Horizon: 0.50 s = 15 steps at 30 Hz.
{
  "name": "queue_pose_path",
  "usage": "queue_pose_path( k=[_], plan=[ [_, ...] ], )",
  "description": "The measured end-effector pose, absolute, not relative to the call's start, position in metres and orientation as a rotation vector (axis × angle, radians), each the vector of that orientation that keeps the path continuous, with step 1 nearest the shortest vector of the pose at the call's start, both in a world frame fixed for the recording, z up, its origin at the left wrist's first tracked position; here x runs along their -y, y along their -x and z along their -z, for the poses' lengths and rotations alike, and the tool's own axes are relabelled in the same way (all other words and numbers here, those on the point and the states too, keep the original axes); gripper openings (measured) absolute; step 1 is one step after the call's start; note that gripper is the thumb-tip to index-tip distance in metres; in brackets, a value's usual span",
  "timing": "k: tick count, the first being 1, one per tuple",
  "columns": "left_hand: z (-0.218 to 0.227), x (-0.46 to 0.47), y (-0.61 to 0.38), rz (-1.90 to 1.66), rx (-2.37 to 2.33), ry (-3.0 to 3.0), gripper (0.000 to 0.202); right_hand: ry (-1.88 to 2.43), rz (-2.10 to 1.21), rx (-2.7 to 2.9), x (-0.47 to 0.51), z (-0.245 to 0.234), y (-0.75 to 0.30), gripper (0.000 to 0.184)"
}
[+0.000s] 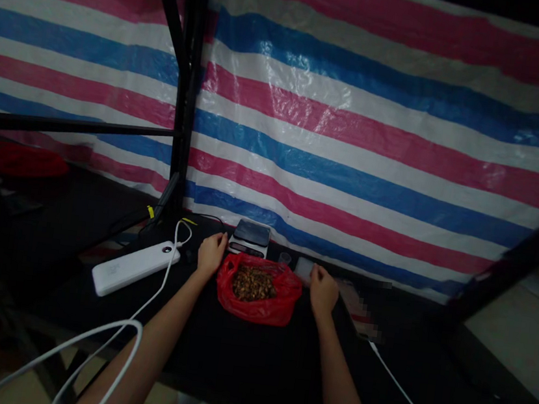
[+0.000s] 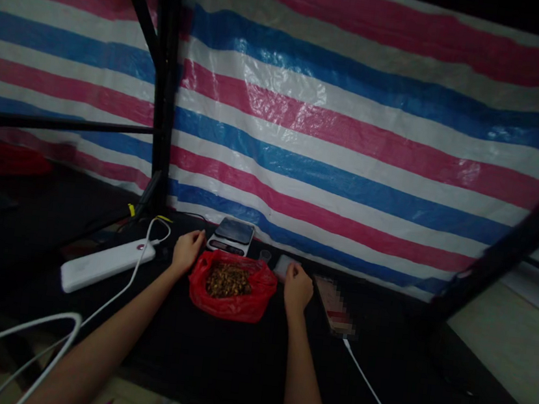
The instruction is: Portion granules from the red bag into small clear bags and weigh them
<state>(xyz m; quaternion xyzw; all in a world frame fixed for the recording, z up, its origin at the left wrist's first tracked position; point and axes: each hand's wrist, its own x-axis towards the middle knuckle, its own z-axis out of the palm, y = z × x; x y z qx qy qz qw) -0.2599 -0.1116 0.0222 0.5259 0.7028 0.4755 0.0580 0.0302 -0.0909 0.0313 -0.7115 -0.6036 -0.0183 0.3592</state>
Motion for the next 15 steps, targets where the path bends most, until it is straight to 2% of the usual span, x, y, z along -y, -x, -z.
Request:
queue_pose_path(
  k=[4, 15],
  plan=[
    [-0.02, 0.113, 0.264, -1.387, -2.179, -1.585, 0.041, 1.699, 0.053, 1.666, 0.096, -0.034, -0.021, 0.028],
    [-0.017, 0.105, 0.271, -1.391, -2.183, -1.519, 0.045, 1.51, 0.09, 1.817, 0.101, -0.035, -0.007, 0.026]
  ],
)
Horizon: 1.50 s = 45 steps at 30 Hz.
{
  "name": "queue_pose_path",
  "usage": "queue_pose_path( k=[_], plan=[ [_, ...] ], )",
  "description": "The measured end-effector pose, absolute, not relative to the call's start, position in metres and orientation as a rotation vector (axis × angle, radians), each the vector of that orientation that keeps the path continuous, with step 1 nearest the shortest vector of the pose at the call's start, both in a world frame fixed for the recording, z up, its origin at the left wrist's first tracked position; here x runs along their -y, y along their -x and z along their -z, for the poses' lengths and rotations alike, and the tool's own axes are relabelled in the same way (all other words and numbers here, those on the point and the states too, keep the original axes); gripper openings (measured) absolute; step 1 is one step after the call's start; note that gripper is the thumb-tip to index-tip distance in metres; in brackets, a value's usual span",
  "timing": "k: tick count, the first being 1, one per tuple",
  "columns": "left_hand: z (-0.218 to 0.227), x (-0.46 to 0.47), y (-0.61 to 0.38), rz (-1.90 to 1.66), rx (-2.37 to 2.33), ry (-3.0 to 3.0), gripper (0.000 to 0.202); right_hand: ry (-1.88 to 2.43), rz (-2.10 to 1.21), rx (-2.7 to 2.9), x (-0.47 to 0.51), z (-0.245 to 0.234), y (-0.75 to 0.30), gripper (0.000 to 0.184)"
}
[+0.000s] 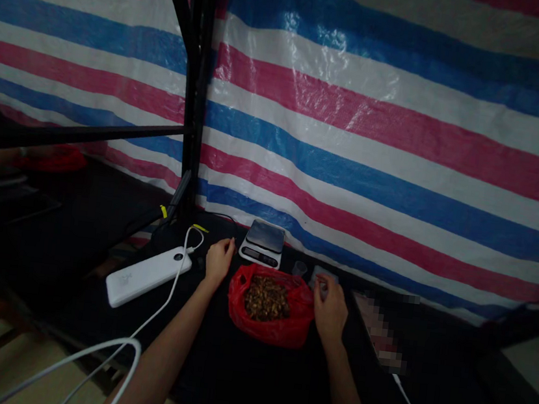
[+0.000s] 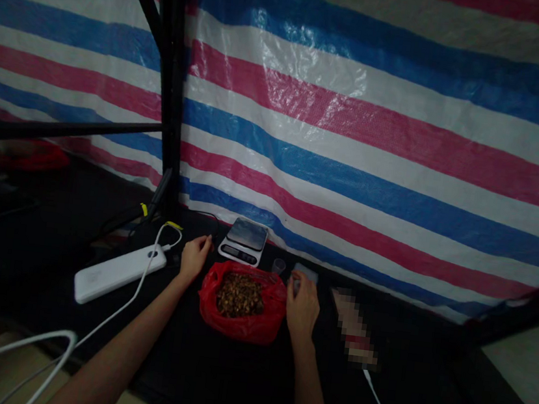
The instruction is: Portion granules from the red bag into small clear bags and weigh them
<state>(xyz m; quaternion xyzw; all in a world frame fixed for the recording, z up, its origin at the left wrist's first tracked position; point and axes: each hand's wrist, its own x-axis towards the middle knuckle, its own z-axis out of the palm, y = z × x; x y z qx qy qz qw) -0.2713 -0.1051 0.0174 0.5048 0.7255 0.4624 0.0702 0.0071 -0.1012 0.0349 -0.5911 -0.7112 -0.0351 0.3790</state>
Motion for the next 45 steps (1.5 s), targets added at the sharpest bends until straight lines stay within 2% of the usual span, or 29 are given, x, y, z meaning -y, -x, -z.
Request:
queue_pose_path(
  k=[10, 15, 19, 27, 32, 37, 45],
  plan=[
    [-0.02, 0.099, 0.268, -1.361, -2.147, -1.548, 0.044, 1.476, 0.003, 1.814, 0.07, -0.049, -0.018, 0.027],
    [-0.017, 0.097, 0.269, -1.39, -2.093, -1.568, 0.045, 1.163, -0.135, 2.261, 0.06, -0.069, 0.029, 0.032],
    [-0.017, 0.097, 0.269, -1.363, -2.11, -1.567, 0.045, 1.07, -0.111, 2.53, 0.058, -0.08, 0.065, 0.031],
    [-0.018, 0.096, 0.267, -1.338, -2.212, -1.435, 0.035, 1.161, -0.021, 2.612, 0.055, -0.072, 0.053, 0.038],
    [-0.018, 0.095, 0.263, -1.139, -2.331, -1.539, 0.031, 1.142, -0.04, 2.592, 0.058, -0.072, 0.057, 0.037],
    [-0.015, 0.094, 0.262, -1.089, -2.328, -1.735, 0.027, 1.323, 0.093, 2.551, 0.057, -0.073, 0.069, 0.033],
    [-0.019, 0.096, 0.255, -1.109, -2.365, -1.708, 0.026, 1.517, 0.223, 2.393, 0.058, -0.063, 0.06, 0.036]
  ],
)
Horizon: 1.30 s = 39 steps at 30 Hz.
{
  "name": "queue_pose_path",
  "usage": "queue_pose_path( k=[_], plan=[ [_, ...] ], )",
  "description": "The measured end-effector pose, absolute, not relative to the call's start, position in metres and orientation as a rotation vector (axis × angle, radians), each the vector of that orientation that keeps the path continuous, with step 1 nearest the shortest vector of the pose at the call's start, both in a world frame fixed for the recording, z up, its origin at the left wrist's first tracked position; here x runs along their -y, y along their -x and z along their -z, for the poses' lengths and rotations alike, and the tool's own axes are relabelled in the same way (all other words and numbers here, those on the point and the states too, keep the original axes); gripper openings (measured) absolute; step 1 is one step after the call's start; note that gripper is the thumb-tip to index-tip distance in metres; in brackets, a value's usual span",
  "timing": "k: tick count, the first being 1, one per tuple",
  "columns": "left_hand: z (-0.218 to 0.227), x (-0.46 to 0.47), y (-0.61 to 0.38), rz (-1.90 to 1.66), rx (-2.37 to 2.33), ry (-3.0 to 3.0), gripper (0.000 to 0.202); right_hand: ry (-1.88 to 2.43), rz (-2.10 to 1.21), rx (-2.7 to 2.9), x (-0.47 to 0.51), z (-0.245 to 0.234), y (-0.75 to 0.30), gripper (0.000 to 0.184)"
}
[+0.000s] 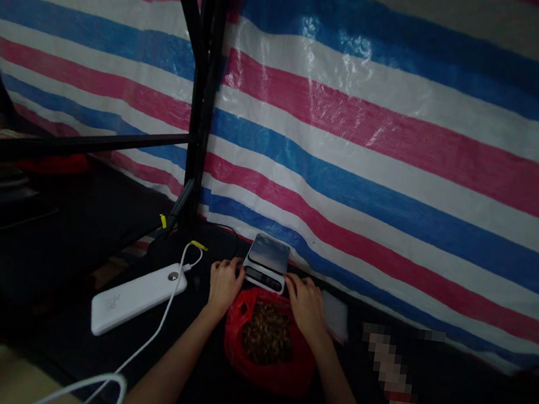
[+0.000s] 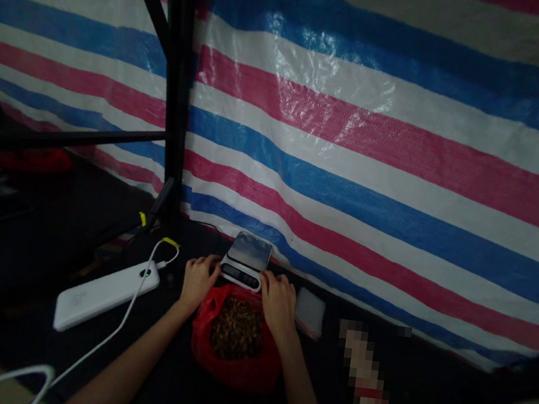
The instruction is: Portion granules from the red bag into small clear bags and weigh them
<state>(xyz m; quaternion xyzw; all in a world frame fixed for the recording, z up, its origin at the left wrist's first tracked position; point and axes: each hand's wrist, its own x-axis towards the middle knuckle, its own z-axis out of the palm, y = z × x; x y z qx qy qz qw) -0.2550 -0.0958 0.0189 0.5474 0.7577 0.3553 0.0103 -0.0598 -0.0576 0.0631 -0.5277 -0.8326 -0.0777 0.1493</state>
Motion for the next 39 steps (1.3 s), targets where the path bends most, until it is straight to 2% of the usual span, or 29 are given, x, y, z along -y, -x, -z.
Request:
queue_pose_path(
  k=[24, 39],
  plan=[
    [-0.016, 0.096, 0.262, -1.28, -2.328, -1.521, 0.024, 1.323, 0.059, 2.581, 0.065, -0.061, 0.071, 0.035],
    [-0.016, 0.095, 0.263, -1.322, -2.309, -1.561, 0.023, 1.364, 0.186, 2.635, 0.065, -0.065, 0.062, 0.037]
  ],
)
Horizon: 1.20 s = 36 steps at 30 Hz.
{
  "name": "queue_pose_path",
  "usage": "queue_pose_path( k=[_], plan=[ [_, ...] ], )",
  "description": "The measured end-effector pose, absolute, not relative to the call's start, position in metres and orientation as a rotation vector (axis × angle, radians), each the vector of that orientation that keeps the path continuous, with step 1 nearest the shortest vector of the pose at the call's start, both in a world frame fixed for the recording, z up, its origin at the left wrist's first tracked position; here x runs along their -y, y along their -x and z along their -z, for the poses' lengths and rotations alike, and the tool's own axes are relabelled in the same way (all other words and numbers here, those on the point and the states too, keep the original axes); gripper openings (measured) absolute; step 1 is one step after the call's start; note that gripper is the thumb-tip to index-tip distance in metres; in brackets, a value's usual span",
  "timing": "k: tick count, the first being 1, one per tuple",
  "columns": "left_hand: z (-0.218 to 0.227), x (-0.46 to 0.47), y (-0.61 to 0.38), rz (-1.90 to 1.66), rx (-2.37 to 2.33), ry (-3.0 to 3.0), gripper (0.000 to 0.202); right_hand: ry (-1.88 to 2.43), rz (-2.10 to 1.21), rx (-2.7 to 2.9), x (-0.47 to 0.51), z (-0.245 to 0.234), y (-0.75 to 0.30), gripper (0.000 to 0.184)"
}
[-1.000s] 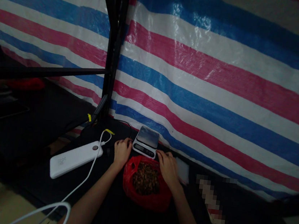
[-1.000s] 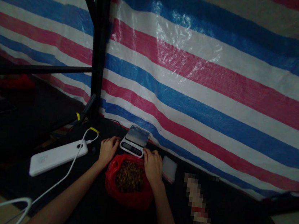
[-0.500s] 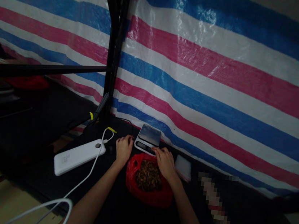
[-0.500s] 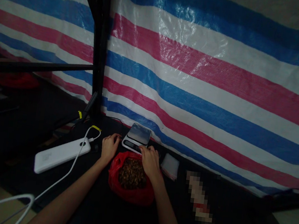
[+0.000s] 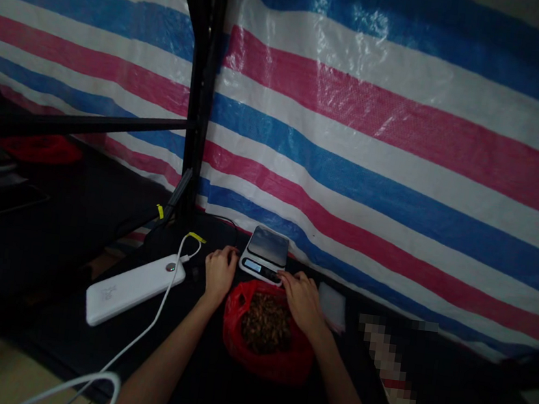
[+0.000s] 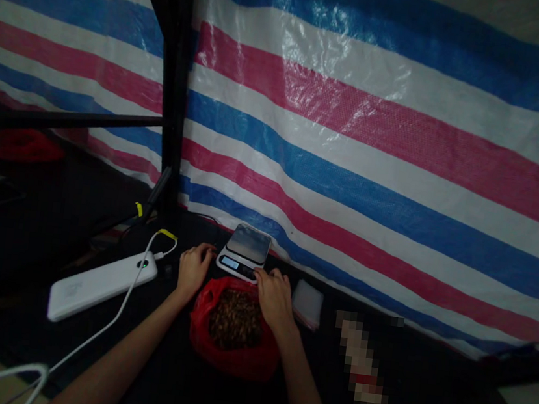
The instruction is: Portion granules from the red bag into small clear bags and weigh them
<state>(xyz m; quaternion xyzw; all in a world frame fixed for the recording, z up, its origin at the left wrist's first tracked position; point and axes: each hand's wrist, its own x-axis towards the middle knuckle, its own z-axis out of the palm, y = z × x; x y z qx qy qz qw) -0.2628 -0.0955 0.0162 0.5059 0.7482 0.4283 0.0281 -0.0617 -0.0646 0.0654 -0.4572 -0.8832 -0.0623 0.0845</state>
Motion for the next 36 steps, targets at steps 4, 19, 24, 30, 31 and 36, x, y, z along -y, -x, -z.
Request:
queue_pose_path(
  k=[4, 19, 24, 30, 31, 36],
  plan=[
    [-0.017, 0.095, 0.263, -1.327, -2.292, -1.567, 0.022, 1.351, 0.174, 2.621, 0.065, -0.065, 0.057, 0.036],
    [-0.019, 0.096, 0.263, -1.355, -2.273, -1.516, 0.023, 1.112, 0.02, 2.621, 0.054, -0.06, 0.044, 0.035],
    [-0.017, 0.095, 0.263, -1.365, -2.248, -1.524, 0.024, 1.105, 0.09, 2.666, 0.053, -0.055, 0.057, 0.032],
    [-0.017, 0.095, 0.263, -1.366, -2.243, -1.518, 0.023, 1.159, 0.14, 2.691, 0.051, -0.053, 0.056, 0.033],
    [-0.017, 0.095, 0.263, -1.358, -2.246, -1.512, 0.023, 1.183, 0.142, 2.687, 0.051, -0.053, 0.058, 0.033],
    [-0.016, 0.094, 0.264, -1.351, -2.241, -1.511, 0.023, 1.303, 0.161, 2.661, 0.053, -0.054, 0.069, 0.03]
  ],
)
